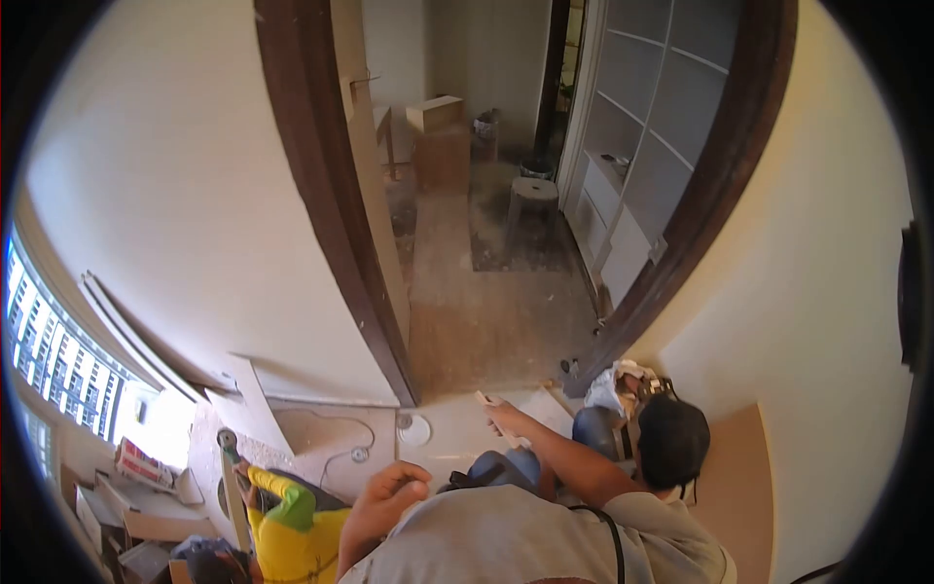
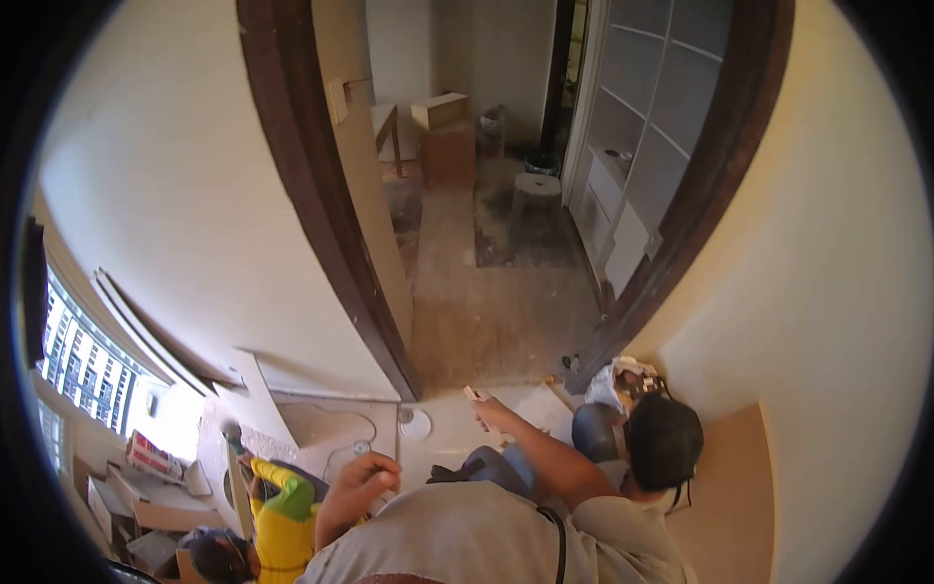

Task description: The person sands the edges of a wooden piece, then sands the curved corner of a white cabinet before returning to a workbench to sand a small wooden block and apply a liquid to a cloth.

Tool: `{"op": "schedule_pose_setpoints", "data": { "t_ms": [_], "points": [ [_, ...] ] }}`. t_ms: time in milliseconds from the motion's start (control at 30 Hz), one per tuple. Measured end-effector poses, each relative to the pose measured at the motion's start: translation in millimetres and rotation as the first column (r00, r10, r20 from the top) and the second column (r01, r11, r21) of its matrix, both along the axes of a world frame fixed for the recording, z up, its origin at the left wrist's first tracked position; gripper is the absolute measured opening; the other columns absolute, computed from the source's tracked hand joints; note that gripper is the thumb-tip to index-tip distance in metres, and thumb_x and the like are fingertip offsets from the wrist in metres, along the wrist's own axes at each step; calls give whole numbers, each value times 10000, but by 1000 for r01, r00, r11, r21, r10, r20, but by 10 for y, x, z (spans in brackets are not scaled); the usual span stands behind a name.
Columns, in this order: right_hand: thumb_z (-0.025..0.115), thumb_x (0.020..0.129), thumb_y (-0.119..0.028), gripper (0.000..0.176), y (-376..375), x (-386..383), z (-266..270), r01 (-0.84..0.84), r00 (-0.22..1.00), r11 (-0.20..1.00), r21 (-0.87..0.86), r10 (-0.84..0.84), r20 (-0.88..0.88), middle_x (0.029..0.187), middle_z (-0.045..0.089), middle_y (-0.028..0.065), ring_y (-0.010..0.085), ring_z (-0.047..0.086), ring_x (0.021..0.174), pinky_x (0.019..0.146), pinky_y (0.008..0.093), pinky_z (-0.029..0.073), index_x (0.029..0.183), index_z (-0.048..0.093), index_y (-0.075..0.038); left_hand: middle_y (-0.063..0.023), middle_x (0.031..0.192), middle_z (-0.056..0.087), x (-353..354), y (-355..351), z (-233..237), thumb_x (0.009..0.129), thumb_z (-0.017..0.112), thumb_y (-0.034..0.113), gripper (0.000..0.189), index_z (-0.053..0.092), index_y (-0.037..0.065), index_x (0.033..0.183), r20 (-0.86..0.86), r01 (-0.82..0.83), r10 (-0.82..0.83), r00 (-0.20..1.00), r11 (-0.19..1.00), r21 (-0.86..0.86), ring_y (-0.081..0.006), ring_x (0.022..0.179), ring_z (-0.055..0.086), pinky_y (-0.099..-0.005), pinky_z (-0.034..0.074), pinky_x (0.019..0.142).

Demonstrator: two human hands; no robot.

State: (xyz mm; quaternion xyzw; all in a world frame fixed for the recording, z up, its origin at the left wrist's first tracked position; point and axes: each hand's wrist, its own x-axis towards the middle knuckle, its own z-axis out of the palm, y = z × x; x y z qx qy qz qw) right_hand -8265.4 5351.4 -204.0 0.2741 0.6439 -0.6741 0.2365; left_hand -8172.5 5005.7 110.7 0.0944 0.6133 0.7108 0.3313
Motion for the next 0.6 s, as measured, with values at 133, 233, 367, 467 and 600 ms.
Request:
{"op": "schedule_pose_setpoints", "data": {
  "t_ms": [133, 233, 367, 467, 600],
  "points": [
    [500, 1083, -245, 404, 945, -1122, 97, -235, 923, 952, 196, 282, -262, 750, 576, 39, 141, 557, 528, 454, 322, 492, 1465, 454, -122, -23, 1042, 688, -1200, 495, -242, 1016, 698, 171, 243, 672, 25, 1209, -180, 161, -191, 965, 972, -170, -113, 993, 637, -275, 510, 909],
    [479, 1095, -232, 386, 1440, -1873, -23, 41, 984, 999, -9, -41, -174, 761, 590, 58, 158, 585, 567, 473, 331, 520, 1455, 456, -95, -32, 1021, 662, -1936, 1046, -430, 1035, 683, 319, 278, 689, 67, 1149, -297, 105, -108, 949, 994, -24, -133, 987, 589, -324, 494, 892],
    [515, 1072, -223, 463, 2198, -3189, -542, 56, 997, 998, 16, -57, 60, 732, 564, 70, 193, 570, 577, 508, 372, 495, 1502, 435, -72, 14, 951, 643, -3044, 1952, -210, 1021, 697, 249, 211, 694, 60, 1114, -161, 74, -53, 986, 989, 126, -111, 925, 595, -297, 492, 847],
    [489, 1095, -247, 507, 2623, -3889, -282, -108, 992, 993, 41, 110, -57, 821, 586, 86, 178, 530, 621, 535, 364, 472, 1559, 400, -61, -51, 1034, 670, -3781, 2568, 202, 1056, 661, 283, 298, 668, 19, 1194, -17, -10, 5, 1000, 950, -312, -126, 1030, 642, -285, 494, 944],
    [480, 1099, -277, 554, 3114, -5067, -59, -223, 945, 958, 181, 258, -201, 887, 595, 92, 175, 533, 672, 579, 356, 477, 1597, 360, -66, -61, 1033, 671, -4599, 3075, 364, 1065, 643, 292, 322, 660, 4, 1209, 92, -104, 128, 988, 967, -231, -142, 1041, 665, -293, 521, 951]
  ]
}}
